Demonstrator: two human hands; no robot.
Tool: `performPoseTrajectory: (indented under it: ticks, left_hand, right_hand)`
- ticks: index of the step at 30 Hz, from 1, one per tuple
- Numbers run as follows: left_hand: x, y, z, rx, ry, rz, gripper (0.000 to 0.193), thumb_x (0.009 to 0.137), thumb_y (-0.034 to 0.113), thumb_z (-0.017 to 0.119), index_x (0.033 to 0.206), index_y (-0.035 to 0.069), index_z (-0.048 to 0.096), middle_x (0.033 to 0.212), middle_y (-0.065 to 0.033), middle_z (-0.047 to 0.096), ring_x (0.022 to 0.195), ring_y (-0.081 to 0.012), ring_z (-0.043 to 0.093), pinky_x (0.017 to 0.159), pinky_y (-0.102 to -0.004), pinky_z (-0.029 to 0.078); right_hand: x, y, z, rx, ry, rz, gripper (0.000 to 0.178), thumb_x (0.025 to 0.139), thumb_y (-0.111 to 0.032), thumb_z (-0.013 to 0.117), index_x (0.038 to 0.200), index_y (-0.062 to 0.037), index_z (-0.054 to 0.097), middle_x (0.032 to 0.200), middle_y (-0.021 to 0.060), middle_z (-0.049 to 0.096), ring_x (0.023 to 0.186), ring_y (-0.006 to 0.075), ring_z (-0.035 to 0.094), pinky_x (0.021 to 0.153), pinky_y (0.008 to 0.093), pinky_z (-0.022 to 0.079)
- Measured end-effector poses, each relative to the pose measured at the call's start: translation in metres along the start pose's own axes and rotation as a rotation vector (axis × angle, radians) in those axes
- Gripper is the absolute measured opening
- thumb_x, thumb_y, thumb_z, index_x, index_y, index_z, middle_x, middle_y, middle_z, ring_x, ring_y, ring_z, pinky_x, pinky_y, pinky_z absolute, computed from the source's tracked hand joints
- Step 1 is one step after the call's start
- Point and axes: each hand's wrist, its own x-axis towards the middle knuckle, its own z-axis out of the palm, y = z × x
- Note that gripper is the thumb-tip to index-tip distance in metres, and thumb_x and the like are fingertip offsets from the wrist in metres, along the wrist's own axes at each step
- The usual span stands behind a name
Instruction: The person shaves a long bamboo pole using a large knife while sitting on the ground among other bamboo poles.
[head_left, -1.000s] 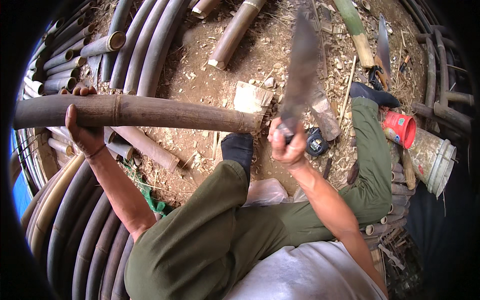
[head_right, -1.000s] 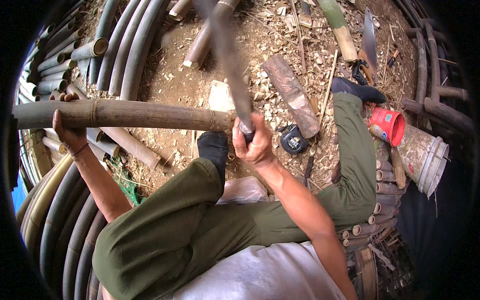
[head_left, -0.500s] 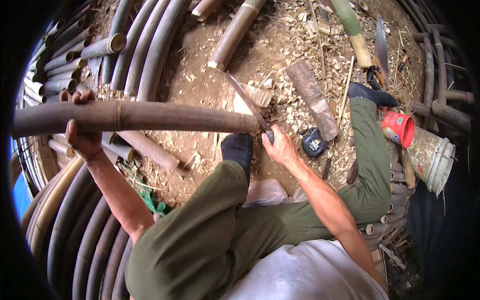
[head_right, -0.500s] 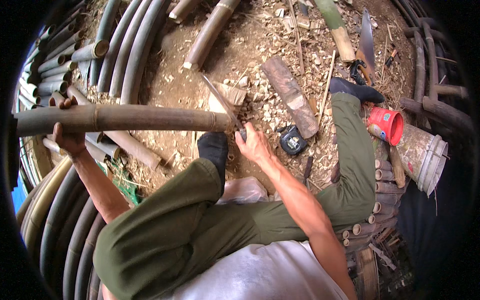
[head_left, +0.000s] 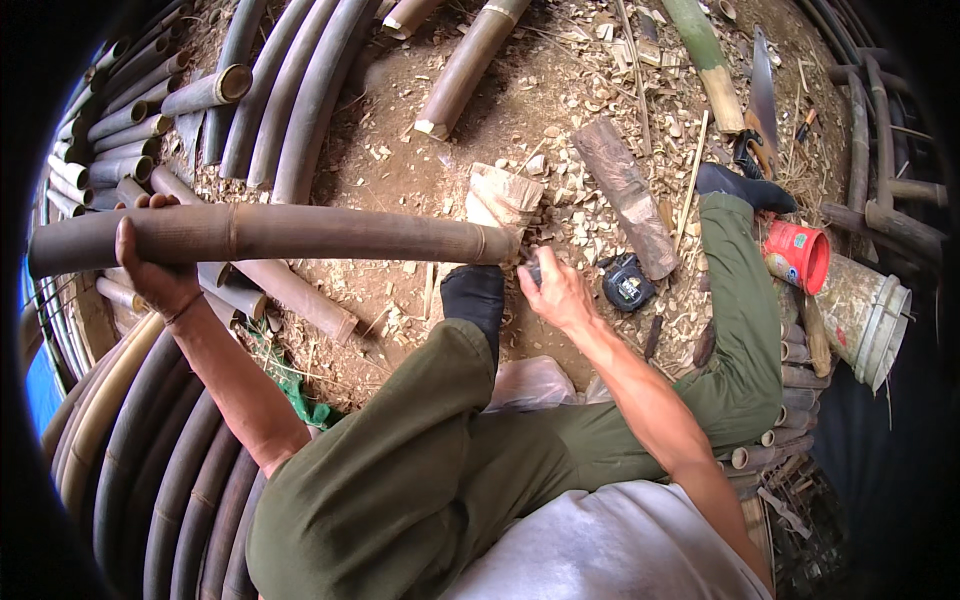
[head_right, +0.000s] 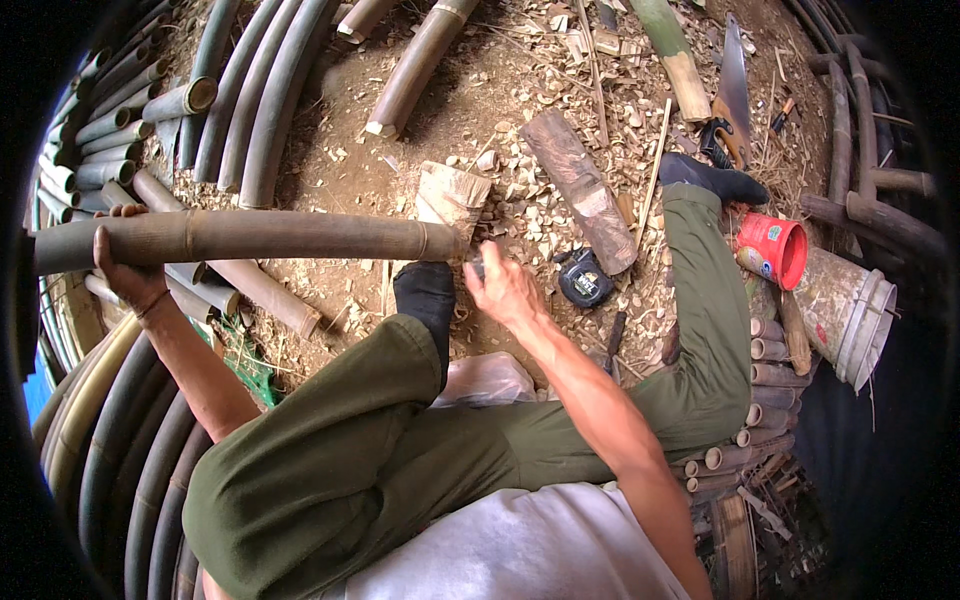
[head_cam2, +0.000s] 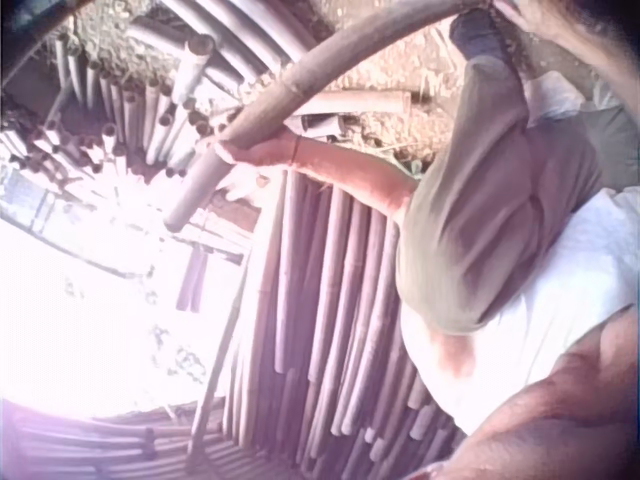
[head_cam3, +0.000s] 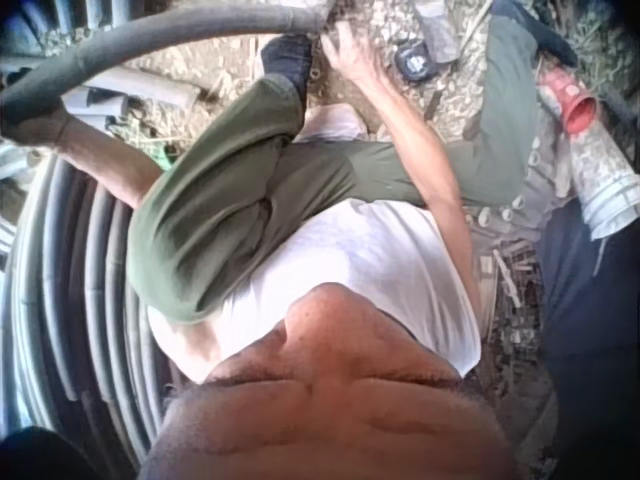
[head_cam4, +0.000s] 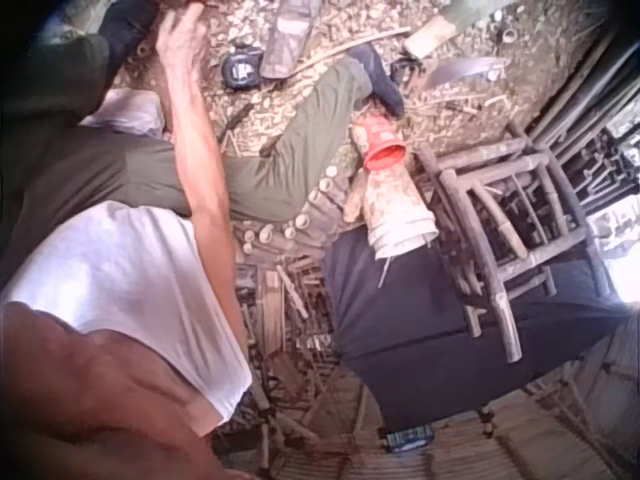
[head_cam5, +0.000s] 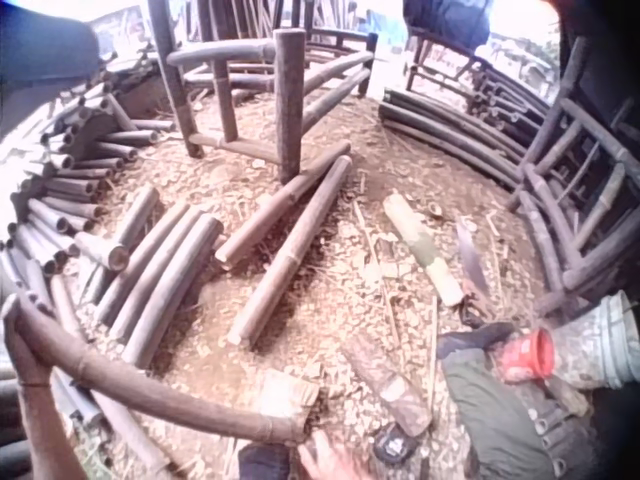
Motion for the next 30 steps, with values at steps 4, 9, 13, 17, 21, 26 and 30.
performPoseTrajectory:
  ticks: [4, 9, 13, 17, 21, 26, 30]
  left_hand:
    - [0.001, 0.008, -0.016, -0.099, -0.135, 0.009, 0.046, 0.080, 0.022, 0.062, 0.119, 0.005, 0.044, 0.102, -0.0117, 0.048, 0.098, -0.0250, 0.050, 0.100, -0.0418, 0.037]
    - [0.001, 0.010, -0.023, -0.166, -0.259, 0.036, 0.056, 0.073, 0.025, 0.064, 0.121, 0.004, 0.044, 0.101, -0.0096, 0.044, 0.099, -0.0232, 0.047, 0.103, -0.0416, 0.034]
    - [-0.002, 0.015, -0.023, -0.226, -0.315, 0.015, 0.057, 0.071, 0.024, 0.065, 0.120, 0.004, 0.045, 0.100, -0.0090, 0.044, 0.096, -0.0225, 0.047, 0.101, -0.0402, 0.034]
    - [-0.001, 0.012, -0.030, -0.270, -0.437, 0.014, 0.059, 0.069, 0.026, 0.067, 0.119, 0.007, 0.043, 0.098, -0.0074, 0.047, 0.096, -0.0220, 0.049, 0.101, -0.0411, 0.035]
    - [0.001, 0.024, -0.028, -0.338, -0.598, -0.027, 0.062, 0.066, 0.027, 0.070, 0.119, 0.010, 0.040, 0.097, -0.0059, 0.047, 0.096, -0.0212, 0.049, 0.102, -0.0409, 0.033]
    - [-0.003, 0.024, -0.017, -0.339, -0.623, -0.067, 0.061, 0.069, 0.027, 0.070, 0.119, 0.010, 0.039, 0.098, -0.0063, 0.048, 0.097, -0.0219, 0.050, 0.103, -0.0413, 0.033]
    - [-0.039, 0.051, 0.007, 0.019, 0.005, -0.093, 0.046, 0.083, 0.026, 0.063, 0.120, 0.003, 0.049, 0.109, -0.0128, 0.059, 0.105, -0.0265, 0.055, 0.103, -0.0419, 0.035]
  right_hand:
    - [-0.004, -0.023, -0.019, 0.265, 0.063, -0.111, 0.033, 0.094, -0.030, 0.054, 0.101, 0.0010, 0.048, 0.062, 0.0148, 0.060, 0.053, 0.0278, 0.062, 0.048, 0.0400, 0.047]
    - [0.005, -0.066, -0.047, 0.641, 0.538, -0.448, 0.027, 0.093, -0.024, 0.055, 0.099, 0.0015, 0.049, 0.065, 0.0046, 0.056, 0.051, 0.0152, 0.056, 0.047, 0.0286, 0.046]
    - [0.002, 0.012, 0.004, 0.090, -0.046, 0.086, 0.027, 0.090, -0.025, 0.056, 0.098, 0.0000, 0.050, 0.068, 0.0186, 0.059, 0.059, 0.0325, 0.062, 0.055, 0.0416, 0.051]
    - [0.002, -0.032, -0.029, 0.268, 0.095, -0.059, 0.030, 0.091, -0.027, 0.057, 0.101, -0.0001, 0.052, 0.068, 0.0207, 0.061, 0.062, 0.0338, 0.064, 0.054, 0.0396, 0.049]
    - [0.009, -0.062, -0.047, 0.574, 0.481, -0.400, 0.027, 0.091, -0.021, 0.059, 0.102, 0.0021, 0.051, 0.061, 0.0059, 0.057, 0.051, 0.0180, 0.059, 0.049, 0.0313, 0.048]
    - [0.004, 0.011, 0.008, 0.065, -0.001, 0.031, 0.030, 0.088, -0.026, 0.060, 0.100, 0.0010, 0.052, 0.065, 0.0185, 0.061, 0.055, 0.0343, 0.063, 0.052, 0.0418, 0.050]
    - [-0.005, -0.008, -0.006, 0.193, 0.161, -0.115, 0.035, 0.086, -0.028, 0.061, 0.105, -0.0006, 0.051, 0.079, 0.0226, 0.063, 0.070, 0.0419, 0.062, 0.063, 0.0485, 0.050]
